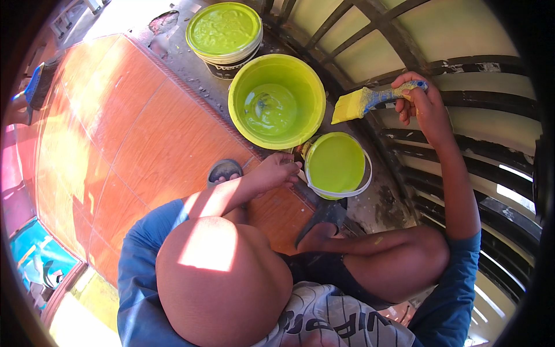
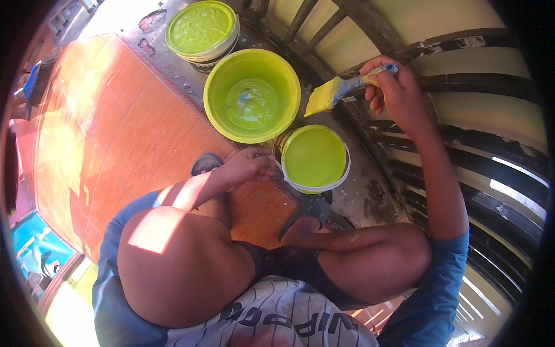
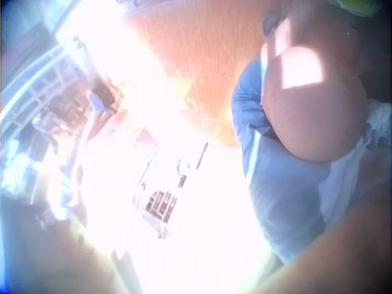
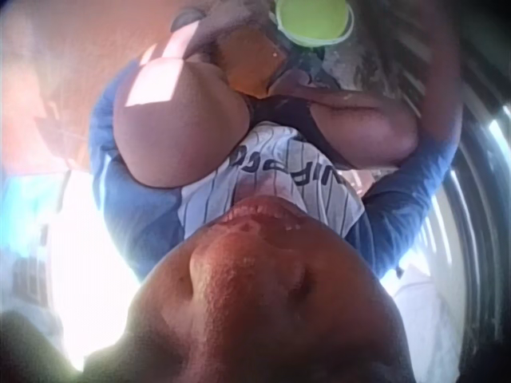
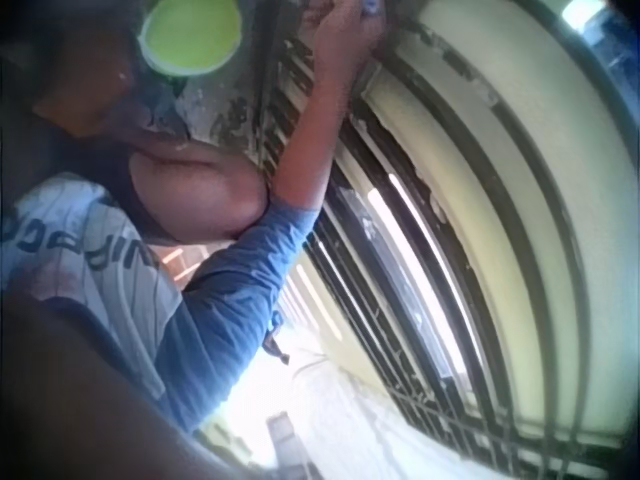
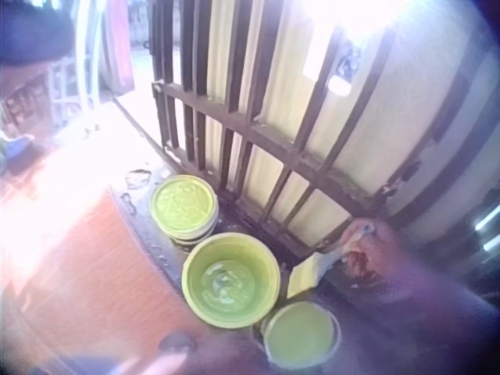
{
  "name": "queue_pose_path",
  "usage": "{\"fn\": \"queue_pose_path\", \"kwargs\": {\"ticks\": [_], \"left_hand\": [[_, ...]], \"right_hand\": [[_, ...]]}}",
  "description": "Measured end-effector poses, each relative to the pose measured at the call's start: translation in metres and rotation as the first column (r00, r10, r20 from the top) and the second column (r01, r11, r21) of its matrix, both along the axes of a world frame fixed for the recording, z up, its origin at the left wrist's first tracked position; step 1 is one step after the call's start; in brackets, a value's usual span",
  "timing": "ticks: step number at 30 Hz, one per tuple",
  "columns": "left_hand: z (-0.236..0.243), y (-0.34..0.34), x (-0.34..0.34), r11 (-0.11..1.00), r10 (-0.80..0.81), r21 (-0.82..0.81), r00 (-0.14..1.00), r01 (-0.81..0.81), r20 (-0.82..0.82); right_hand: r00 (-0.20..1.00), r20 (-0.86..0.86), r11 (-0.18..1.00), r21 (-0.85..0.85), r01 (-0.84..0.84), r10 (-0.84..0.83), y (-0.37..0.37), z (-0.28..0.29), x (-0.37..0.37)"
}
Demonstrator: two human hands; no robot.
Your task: The person sits on the floor and handles several paint buckets, opens a bucket, and uses a paintbrush to stir green paint. They then walk to a water source, fill the bucket with water, and return to stir the mixture before moving a ladder.
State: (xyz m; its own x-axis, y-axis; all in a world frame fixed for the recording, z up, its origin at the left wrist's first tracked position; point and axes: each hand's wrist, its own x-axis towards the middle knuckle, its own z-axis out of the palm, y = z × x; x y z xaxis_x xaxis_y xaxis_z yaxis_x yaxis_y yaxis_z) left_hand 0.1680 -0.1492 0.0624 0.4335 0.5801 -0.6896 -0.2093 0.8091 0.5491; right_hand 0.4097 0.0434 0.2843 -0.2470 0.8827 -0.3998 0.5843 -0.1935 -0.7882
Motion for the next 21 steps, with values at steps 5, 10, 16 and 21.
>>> {"fn": "queue_pose_path", "kwargs": {"ticks": [5, 10, 16, 21], "left_hand": [[-0.017, -0.009, 0.029, 0.876, -0.080, 0.412, 0.920, 0.248, -0.385], [-0.030, -0.017, 0.034, 0.912, 0.002, 0.405, 0.985, 0.069, -0.172], [-0.021, -0.019, 0.033, 0.898, 0.004, 0.434, 0.985, 0.072, -0.171], [-0.010, -0.014, 0.033, 0.898, -0.040, 0.420, 0.975, 0.131, -0.219]], "right_hand": [[0.976, 0.153, 0.987, 0.033, -0.159, 0.152, 0.011, -0.020, 0.010], [0.967, 0.159, 0.976, -0.114, -0.183, 0.200, 0.007, -0.064, 0.014], [0.991, 0.029, 0.958, -0.261, -0.115, 0.127, 0.027, -0.086, 0.034], [0.995, 0.006, 0.951, -0.293, -0.097, 0.103, 0.035, -0.093, 0.032]]}}
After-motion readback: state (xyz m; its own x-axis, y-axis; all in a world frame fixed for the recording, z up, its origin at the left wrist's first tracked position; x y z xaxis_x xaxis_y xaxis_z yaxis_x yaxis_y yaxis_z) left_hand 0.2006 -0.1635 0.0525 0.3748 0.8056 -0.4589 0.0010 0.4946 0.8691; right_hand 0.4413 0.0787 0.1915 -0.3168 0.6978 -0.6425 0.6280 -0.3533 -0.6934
